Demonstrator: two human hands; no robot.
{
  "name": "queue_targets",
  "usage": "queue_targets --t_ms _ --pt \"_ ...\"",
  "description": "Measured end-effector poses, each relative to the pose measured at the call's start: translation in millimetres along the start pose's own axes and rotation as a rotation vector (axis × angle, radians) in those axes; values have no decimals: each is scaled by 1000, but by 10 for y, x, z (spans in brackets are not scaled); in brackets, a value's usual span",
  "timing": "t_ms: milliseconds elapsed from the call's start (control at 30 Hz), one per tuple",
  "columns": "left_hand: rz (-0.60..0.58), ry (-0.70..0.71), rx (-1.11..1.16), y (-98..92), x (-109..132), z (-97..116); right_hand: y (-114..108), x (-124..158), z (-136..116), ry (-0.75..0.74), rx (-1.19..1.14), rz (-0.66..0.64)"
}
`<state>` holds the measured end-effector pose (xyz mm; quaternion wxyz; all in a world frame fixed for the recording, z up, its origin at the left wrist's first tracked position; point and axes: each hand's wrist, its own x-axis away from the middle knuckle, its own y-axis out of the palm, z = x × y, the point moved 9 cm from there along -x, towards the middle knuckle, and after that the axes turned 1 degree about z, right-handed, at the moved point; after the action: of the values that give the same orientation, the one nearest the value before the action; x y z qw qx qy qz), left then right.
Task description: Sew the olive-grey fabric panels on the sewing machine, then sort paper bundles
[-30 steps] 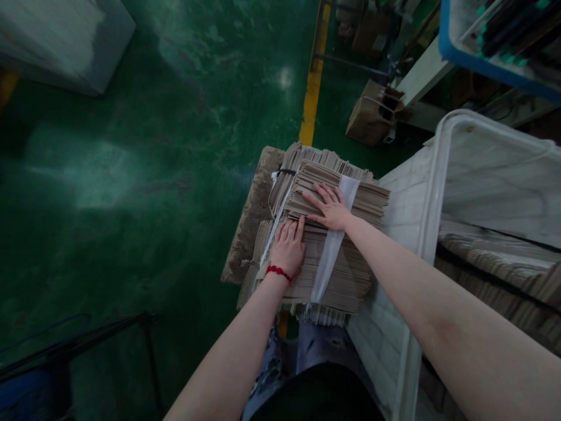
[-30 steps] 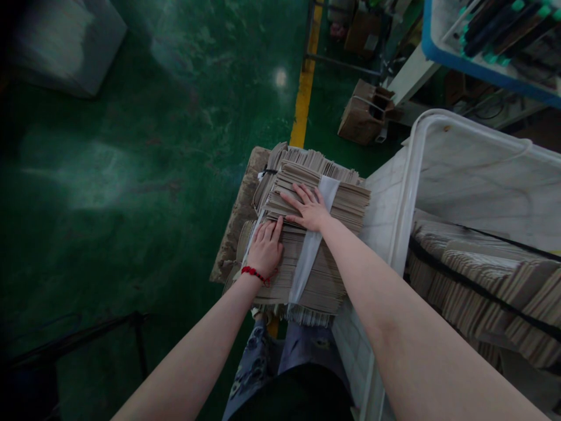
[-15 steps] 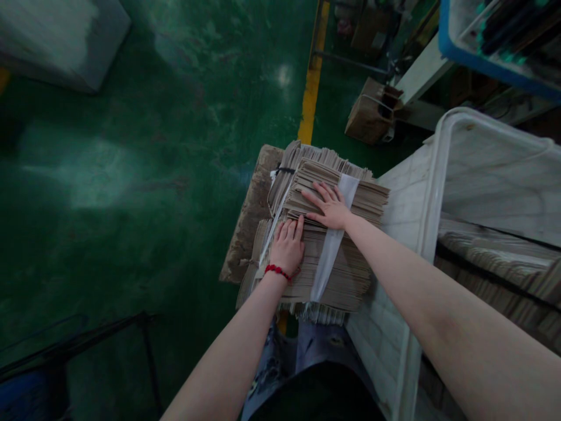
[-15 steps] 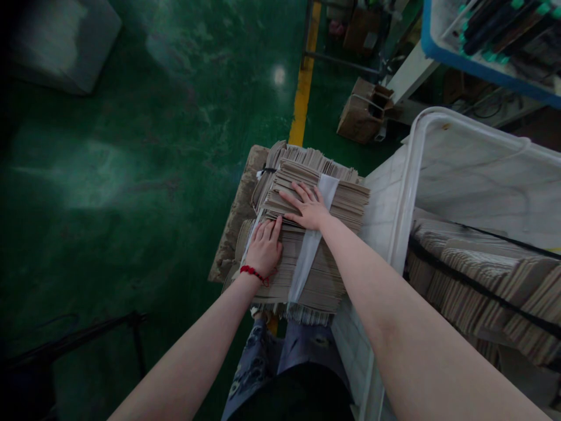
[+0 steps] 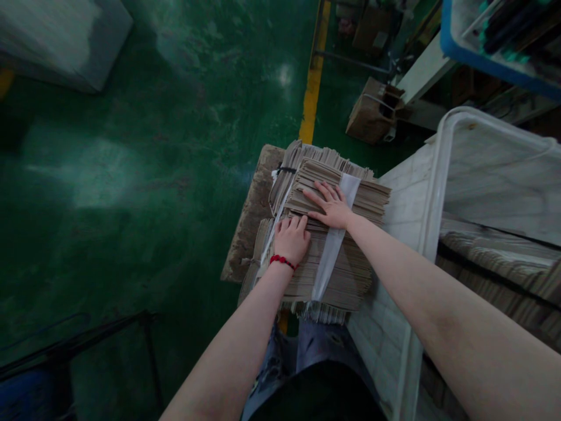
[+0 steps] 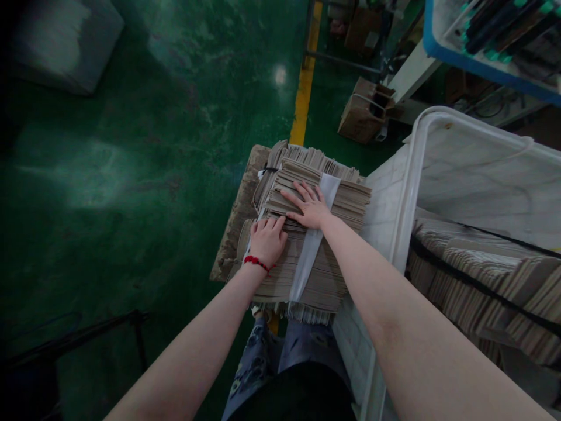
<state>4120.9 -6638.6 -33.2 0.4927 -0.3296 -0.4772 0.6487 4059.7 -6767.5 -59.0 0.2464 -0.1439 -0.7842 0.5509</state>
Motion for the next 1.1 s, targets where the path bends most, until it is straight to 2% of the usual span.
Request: queue_targets --t_ms 333,500,667,1100 --pt "9 -20 6 76 135 -42 -17 16 -9 -11 0 12" --pt "10 100 21 49 94 31 -6 13 8 -18 0 9" --pt "15 128 34 65 78 10 12 9 22 -24 0 5" --pt "13 85 26 94 92 -14 -6 11 33 -11 3 27"
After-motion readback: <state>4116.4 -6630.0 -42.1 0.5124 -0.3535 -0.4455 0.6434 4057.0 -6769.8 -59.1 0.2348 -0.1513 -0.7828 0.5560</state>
